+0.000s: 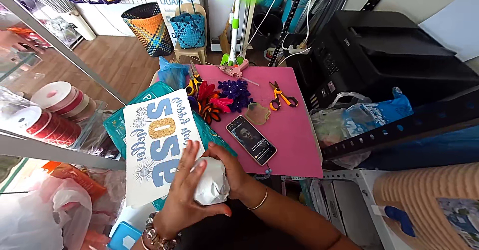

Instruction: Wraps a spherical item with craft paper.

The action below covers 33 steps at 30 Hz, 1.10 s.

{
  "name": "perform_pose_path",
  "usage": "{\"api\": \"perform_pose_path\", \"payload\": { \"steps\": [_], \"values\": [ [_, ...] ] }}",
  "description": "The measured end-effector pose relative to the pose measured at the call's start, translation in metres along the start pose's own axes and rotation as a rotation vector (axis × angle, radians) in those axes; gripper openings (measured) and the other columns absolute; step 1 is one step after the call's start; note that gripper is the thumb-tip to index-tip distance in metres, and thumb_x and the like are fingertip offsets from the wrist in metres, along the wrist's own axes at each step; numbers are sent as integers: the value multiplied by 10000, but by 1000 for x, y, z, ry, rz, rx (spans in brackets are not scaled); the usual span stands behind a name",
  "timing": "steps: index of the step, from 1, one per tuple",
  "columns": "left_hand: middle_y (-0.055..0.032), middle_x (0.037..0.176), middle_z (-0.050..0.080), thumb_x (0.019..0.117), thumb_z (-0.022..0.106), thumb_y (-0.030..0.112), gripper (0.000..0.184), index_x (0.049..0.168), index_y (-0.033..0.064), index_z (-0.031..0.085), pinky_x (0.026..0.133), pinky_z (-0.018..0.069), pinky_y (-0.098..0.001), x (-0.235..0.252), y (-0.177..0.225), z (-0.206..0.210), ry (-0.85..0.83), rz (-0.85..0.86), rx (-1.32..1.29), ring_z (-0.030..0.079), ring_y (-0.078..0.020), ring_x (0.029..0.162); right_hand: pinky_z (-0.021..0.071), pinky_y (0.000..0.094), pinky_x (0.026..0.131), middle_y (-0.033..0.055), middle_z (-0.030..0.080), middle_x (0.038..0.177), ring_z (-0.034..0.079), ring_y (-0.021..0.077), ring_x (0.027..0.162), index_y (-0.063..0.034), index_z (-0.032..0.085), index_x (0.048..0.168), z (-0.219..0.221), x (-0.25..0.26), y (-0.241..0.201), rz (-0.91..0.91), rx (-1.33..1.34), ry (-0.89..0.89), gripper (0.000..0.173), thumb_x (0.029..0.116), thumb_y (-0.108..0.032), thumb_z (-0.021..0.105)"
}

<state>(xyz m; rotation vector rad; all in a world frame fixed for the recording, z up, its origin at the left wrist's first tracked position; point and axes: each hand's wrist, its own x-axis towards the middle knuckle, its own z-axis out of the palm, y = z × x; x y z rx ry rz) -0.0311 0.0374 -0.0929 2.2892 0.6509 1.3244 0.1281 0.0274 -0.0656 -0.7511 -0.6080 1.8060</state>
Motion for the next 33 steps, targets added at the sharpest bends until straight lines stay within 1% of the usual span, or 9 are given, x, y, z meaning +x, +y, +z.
{"api": "perform_pose_path", "payload": {
  "steps": [2, 4, 9, 14, 16, 19, 23, 28, 33],
  "values": [
    [-31, 1573, 441, 694, 887, 572, 947, 1492, 308, 451, 1177, 424, -434, -7, -1, 4, -8, -3, -39, 440, -229, 1444, 596, 313, 775, 15, 711, 866, 700, 99, 829, -111, 636, 976, -3, -1, 0, 92, 1, -16, 459, 1088, -377, 279],
    [-28, 1462, 514, 699, 906, 503, 856, 1417, 256, 510, 1113, 478, -342, -13, 0, 10, 26, -8, -33, 510, -163, 1357, 590, 301, 778, 6, 705, 871, 694, 87, 835, -122, 629, 986, -1, -3, 0, 134, -3, 12, 416, 1095, -349, 299],
    [-17, 1366, 536, 751, 848, 435, 722, 1365, 238, 523, 1091, 473, -337, -20, 7, 23, 128, 13, 33, 530, -150, 1298, 575, 271, 687, 2, 657, 743, 663, 71, 707, -100, 596, 861, 4, -11, -2, 130, -76, 106, 502, 1107, -366, 248],
    [-36, 1324, 549, 771, 828, 444, 664, 1329, 231, 539, 1077, 477, -329, -20, 1, 29, 135, 27, 63, 540, -163, 1278, 551, 255, 704, 6, 589, 798, 619, 75, 736, -120, 506, 921, -4, -10, 7, 57, -54, 199, 373, 1105, -351, 279],
    [-28, 1328, 549, 775, 828, 443, 659, 1331, 246, 534, 1078, 477, -346, -15, 1, 25, 140, 41, 70, 539, -172, 1283, 566, 270, 690, 11, 632, 766, 648, 89, 718, -119, 529, 881, 0, -13, 6, 55, 53, 234, 409, 1103, -359, 284],
    [5, 1362, 551, 763, 853, 434, 695, 1360, 284, 532, 1087, 479, -372, -1, 7, 15, 233, 31, 84, 540, -166, 1295, 580, 344, 836, 56, 701, 947, 696, 152, 916, -99, 597, 1031, 3, -23, 7, 46, 249, 164, 422, 1083, -419, 327],
    [19, 1351, 533, 799, 822, 446, 657, 1356, 299, 507, 1093, 454, -365, -8, 12, 29, 232, 70, 162, 516, -167, 1308, 583, 361, 899, 65, 729, 1075, 705, 167, 1027, -74, 640, 1229, 0, -27, 5, 30, 350, 8, 584, 1055, -536, 327],
    [-5, 1327, 547, 769, 831, 446, 660, 1329, 265, 532, 1075, 479, -359, -15, 11, 41, 237, 59, 146, 539, -174, 1283, 609, 340, 795, 64, 733, 895, 726, 155, 860, -106, 679, 987, -2, -28, -2, 175, 338, 82, 422, 1061, -399, 384],
    [-23, 1284, 565, 763, 827, 446, 634, 1299, 245, 553, 1046, 498, -338, -17, 13, 40, 214, 66, 135, 566, -166, 1239, 612, 331, 748, 58, 722, 847, 724, 147, 810, -119, 642, 938, 1, -32, 2, 180, 356, 171, 395, 1074, -363, 363]
  ]
}}
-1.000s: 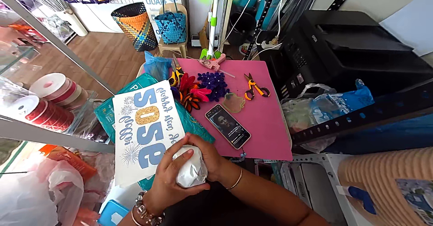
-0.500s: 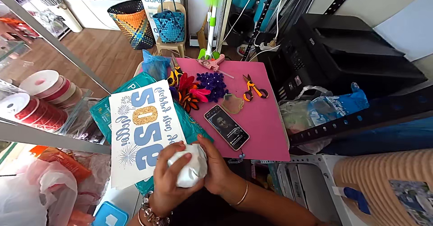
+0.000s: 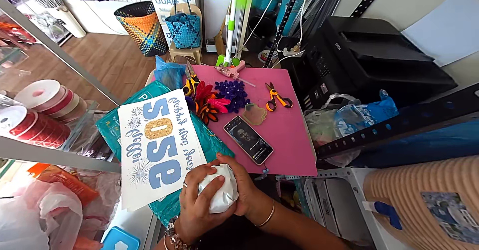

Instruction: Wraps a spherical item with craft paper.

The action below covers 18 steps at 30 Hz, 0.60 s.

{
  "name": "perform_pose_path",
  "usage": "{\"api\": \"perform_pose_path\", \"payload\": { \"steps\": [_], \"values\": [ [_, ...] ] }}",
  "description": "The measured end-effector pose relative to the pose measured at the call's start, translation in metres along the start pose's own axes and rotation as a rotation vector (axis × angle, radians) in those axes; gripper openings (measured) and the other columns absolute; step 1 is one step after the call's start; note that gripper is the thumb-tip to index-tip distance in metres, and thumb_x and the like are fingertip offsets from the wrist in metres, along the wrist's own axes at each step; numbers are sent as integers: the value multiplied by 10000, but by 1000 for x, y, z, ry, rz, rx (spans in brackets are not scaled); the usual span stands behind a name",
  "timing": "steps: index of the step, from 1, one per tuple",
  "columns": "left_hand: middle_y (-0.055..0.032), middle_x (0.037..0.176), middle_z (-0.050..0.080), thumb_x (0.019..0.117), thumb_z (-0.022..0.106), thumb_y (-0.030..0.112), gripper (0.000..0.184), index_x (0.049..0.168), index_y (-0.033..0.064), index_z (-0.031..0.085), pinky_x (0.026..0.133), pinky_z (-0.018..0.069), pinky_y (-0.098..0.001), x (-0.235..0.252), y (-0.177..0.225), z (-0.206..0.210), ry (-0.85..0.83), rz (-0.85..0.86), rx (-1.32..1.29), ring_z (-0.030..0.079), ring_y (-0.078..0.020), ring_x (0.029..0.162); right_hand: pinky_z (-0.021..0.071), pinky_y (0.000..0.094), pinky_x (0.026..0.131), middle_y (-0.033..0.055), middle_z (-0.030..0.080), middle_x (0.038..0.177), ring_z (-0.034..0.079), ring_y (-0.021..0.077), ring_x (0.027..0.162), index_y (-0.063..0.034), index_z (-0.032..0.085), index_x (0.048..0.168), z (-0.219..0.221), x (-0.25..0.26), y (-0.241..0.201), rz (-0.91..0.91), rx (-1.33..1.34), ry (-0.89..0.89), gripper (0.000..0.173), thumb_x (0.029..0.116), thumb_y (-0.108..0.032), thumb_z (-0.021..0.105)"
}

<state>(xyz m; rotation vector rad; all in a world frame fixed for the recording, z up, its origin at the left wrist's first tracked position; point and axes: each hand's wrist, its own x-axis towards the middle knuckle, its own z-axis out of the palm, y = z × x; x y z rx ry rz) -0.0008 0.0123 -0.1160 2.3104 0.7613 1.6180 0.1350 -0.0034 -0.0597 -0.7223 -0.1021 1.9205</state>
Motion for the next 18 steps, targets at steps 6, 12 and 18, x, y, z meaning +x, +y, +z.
{"api": "perform_pose_path", "payload": {
  "steps": [6, 12, 18],
  "values": [
    [30, 1444, 516, 851, 730, 557, 630, 1384, 306, 508, 1198, 290, -496, 11, 0, -2, -85, -75, -118, 422, -187, 1418, 612, 341, 765, 57, 740, 859, 729, 150, 823, -115, 683, 925, 0, 4, -12, -87, -43, -51, 484, 1072, -382, 307],
    [-92, 1668, 254, 932, 531, 699, 912, 1607, 157, 245, 1224, 282, -458, 23, -18, -15, 79, -385, -537, 259, -237, 1529, 608, 452, 833, 114, 739, 992, 729, 245, 941, -91, 689, 1067, -3, 6, -38, -109, 83, -82, 510, 1006, -532, 439],
    [-144, 1679, 216, 927, 420, 776, 952, 1602, 119, 280, 1236, 254, -497, 8, -4, 8, 40, -356, -597, 217, -264, 1546, 614, 475, 819, 130, 747, 984, 737, 268, 930, -76, 712, 1059, -7, 7, -37, -166, 65, -61, 536, 964, -567, 521]
  ]
}}
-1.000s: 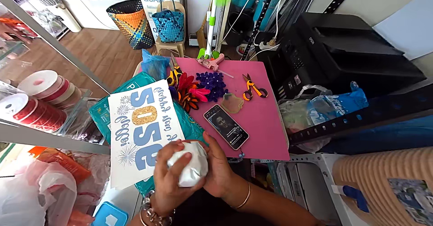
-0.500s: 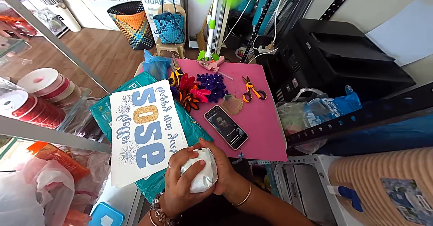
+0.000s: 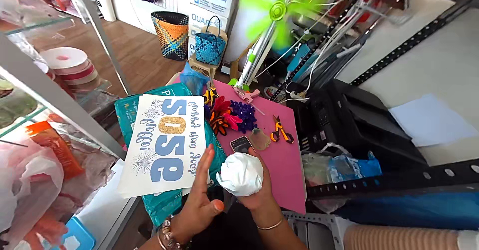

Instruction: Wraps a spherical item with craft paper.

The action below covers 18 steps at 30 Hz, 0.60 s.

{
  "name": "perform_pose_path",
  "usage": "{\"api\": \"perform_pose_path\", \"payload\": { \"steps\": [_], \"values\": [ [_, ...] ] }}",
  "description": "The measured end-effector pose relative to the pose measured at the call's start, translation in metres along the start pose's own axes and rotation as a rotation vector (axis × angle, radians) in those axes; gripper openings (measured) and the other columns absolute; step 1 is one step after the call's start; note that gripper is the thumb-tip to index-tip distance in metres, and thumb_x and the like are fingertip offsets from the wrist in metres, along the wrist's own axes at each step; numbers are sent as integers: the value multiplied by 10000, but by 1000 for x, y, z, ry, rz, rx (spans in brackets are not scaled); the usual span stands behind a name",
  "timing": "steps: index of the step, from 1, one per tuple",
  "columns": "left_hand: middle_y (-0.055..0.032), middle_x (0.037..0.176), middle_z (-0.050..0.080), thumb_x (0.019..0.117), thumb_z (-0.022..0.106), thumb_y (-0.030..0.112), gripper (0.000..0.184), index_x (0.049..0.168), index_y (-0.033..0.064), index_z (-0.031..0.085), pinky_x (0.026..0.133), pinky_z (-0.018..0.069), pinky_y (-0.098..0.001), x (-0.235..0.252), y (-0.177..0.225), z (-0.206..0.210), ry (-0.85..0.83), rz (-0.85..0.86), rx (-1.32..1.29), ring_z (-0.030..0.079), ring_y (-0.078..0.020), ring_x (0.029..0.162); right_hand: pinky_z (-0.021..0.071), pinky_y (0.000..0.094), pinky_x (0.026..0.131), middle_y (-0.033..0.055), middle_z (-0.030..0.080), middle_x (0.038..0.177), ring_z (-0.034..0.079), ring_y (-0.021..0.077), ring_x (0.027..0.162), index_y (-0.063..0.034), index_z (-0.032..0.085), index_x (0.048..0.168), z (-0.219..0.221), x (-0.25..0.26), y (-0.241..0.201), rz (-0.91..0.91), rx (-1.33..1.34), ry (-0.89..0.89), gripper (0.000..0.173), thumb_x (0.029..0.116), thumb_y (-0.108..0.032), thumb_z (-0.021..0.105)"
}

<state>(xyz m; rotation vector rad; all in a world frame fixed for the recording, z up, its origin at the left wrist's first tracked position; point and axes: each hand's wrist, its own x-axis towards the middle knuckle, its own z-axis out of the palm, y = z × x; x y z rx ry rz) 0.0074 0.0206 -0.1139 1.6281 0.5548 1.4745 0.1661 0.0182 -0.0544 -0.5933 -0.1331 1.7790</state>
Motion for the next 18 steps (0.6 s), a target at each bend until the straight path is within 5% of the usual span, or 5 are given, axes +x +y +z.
{"api": "perform_pose_path", "payload": {
  "steps": [4, 7, 11, 15, 18],
  "values": [
    [-161, 1643, 306, 960, 334, 756, 985, 1579, -7, 267, 1240, 295, -422, 3, 2, 10, 25, -71, -302, 317, -235, 1512, 608, 352, 836, 46, 764, 977, 734, 149, 935, -126, 762, 1022, -2, -1, 27, -226, -283, -192, 515, 992, -563, 491],
    [-108, 1586, 429, 941, 369, 764, 936, 1561, 63, 377, 1174, 385, -387, 1, 10, 5, 65, -307, -686, 434, -207, 1444, 527, 287, 977, 9, 733, 1073, 663, 97, 1075, -113, 757, 1071, -9, 1, 40, -491, -634, -389, 497, 1037, -510, 461],
    [-121, 1599, 390, 917, 634, 590, 893, 1599, 118, 303, 1129, 434, -398, -11, 10, -7, 66, -447, -975, 443, -222, 1432, 464, 311, 1070, 28, 709, 1135, 612, 127, 1185, -86, 740, 1085, -15, 5, 49, -566, -789, -427, 473, 1067, -449, 438],
    [-132, 1571, 432, 920, 676, 514, 887, 1595, 84, 293, 1131, 436, -397, -13, 11, -17, 39, -423, -1032, 476, -229, 1406, 210, 375, 1246, 15, 701, 1245, 483, 153, 1372, -134, 748, 1096, -19, 8, 53, -657, -984, -341, 559, 1089, -501, 327],
    [-158, 1562, 455, 897, 679, 567, 868, 1546, 59, 405, 1166, 404, -429, -12, 7, -25, -31, -396, -974, 440, -282, 1445, 161, 534, 1226, 130, 404, 1585, 252, 254, 1520, -192, 768, 1173, -14, 5, 52, -659, -1166, -185, 626, 1065, -576, 285]
  ]
}}
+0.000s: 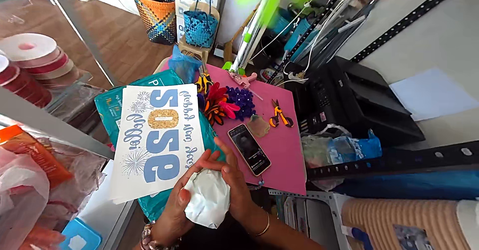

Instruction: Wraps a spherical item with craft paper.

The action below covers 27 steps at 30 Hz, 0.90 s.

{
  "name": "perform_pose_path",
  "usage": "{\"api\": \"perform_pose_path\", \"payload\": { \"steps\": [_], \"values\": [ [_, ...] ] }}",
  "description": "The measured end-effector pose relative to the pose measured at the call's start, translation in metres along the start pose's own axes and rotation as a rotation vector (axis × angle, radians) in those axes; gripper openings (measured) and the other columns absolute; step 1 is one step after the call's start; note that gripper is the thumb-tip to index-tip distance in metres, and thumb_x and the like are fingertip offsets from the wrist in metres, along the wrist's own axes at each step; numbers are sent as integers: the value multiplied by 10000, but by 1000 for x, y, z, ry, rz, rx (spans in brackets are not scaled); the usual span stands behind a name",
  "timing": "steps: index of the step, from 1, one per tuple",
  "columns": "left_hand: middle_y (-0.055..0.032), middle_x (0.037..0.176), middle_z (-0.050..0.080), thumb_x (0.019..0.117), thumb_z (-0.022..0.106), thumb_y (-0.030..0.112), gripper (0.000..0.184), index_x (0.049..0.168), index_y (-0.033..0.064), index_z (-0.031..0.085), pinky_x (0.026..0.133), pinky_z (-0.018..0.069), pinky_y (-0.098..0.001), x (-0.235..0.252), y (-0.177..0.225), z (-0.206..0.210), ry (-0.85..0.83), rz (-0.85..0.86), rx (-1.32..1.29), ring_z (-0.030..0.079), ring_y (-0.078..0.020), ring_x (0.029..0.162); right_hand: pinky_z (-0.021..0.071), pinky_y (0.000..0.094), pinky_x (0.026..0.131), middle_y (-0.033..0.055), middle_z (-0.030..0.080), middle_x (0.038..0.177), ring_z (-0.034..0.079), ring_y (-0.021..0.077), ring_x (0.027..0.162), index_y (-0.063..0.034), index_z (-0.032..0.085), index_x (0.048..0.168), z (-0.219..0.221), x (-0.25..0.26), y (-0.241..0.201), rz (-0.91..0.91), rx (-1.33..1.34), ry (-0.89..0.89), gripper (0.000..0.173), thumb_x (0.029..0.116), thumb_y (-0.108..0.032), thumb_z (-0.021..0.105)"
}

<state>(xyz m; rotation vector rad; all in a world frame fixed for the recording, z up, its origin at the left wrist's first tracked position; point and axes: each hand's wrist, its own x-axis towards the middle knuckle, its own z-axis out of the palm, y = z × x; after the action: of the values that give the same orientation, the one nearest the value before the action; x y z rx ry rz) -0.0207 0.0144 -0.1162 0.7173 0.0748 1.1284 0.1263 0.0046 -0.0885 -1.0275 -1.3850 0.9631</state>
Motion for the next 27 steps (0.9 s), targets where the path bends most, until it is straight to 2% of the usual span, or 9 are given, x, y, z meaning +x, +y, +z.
{"api": "perform_pose_path", "payload": {
  "steps": [3, 5, 7, 11, 14, 16, 21, 24, 27],
  "values": [
    [-126, 1489, 542, 922, 670, 532, 741, 1488, 81, 513, 1134, 437, -376, 1, 9, -8, -74, -8, 144, 521, -230, 1368, 179, 600, 1195, 239, 144, 1674, 156, 341, 1546, -174, 604, 1445, 3, -1, -3, 42, -81, 15, 673, 1063, -597, 245],
    [-92, 1418, 610, 931, 665, 506, 609, 1406, 130, 610, 1072, 492, -335, 3, 14, -8, -85, -9, 231, 589, -187, 1287, 220, 563, 1204, 272, 120, 1674, 165, 349, 1554, -88, 407, 1570, 5, -3, -2, 12, -144, 36, 700, 1079, -556, 234],
    [-47, 1360, 644, 937, 654, 511, 504, 1317, 181, 674, 1047, 501, -306, 3, 18, -7, -71, 3, 317, 599, -155, 1258, 238, 567, 1194, 280, 125, 1671, 167, 344, 1557, -29, 298, 1600, 5, -4, -2, -12, -206, 60, 697, 1092, -501, 229],
    [-43, 1303, 669, 938, 643, 509, 436, 1220, 184, 712, 1001, 526, -295, 4, 17, -4, 11, 25, 297, 620, -154, 1219, 243, 473, 1244, 297, 215, 1639, 216, 312, 1549, 89, 293, 1554, 7, 0, -2, -27, -113, 97, 701, 1100, -445, 288],
    [-78, 1281, 686, 927, 614, 537, 477, 1218, 174, 720, 971, 559, -393, 6, 15, 2, 116, 8, -33, 656, -223, 1190, 322, 393, 1216, 281, 295, 1610, 311, 252, 1516, 132, 236, 1541, 6, 5, -3, 42, 122, 154, 741, 1100, -459, 317],
    [-129, 1261, 687, 910, 587, 593, 565, 1220, 138, 716, 959, 563, -455, 8, 20, 0, 226, 22, -282, 660, -290, 1181, 376, 384, 1175, 245, 367, 1580, 384, 225, 1471, 119, 273, 1526, 1, 7, 1, 96, 196, 216, 708, 1099, -444, 315],
    [-215, 1214, 680, 880, 594, 647, 694, 1224, 48, 659, 883, 587, -508, 15, 30, -5, 413, 88, -498, 676, -361, 1127, 424, 339, 1141, 245, 445, 1525, 446, 228, 1430, 129, 383, 1461, -7, 0, -1, 173, 155, 143, 552, 1030, -186, 526],
    [-164, 1211, 697, 895, 651, 539, 545, 1192, 85, 707, 940, 569, -479, 18, 26, -4, 341, 179, -266, 675, -308, 1142, 438, 358, 1134, 264, 455, 1512, 476, 243, 1408, 160, 345, 1462, -6, -5, -5, 104, 215, -36, 602, 1034, -211, 548],
    [-17, 1259, 695, 923, 614, 570, 446, 1196, 229, 707, 973, 557, -361, 14, 20, -7, 295, 334, 365, 655, -172, 1174, 411, 396, 1166, 213, 370, 1573, 450, 210, 1420, 123, 116, 1552, -3, -10, -17, 207, 531, -280, 818, 1063, -424, 478]
  ]
}}
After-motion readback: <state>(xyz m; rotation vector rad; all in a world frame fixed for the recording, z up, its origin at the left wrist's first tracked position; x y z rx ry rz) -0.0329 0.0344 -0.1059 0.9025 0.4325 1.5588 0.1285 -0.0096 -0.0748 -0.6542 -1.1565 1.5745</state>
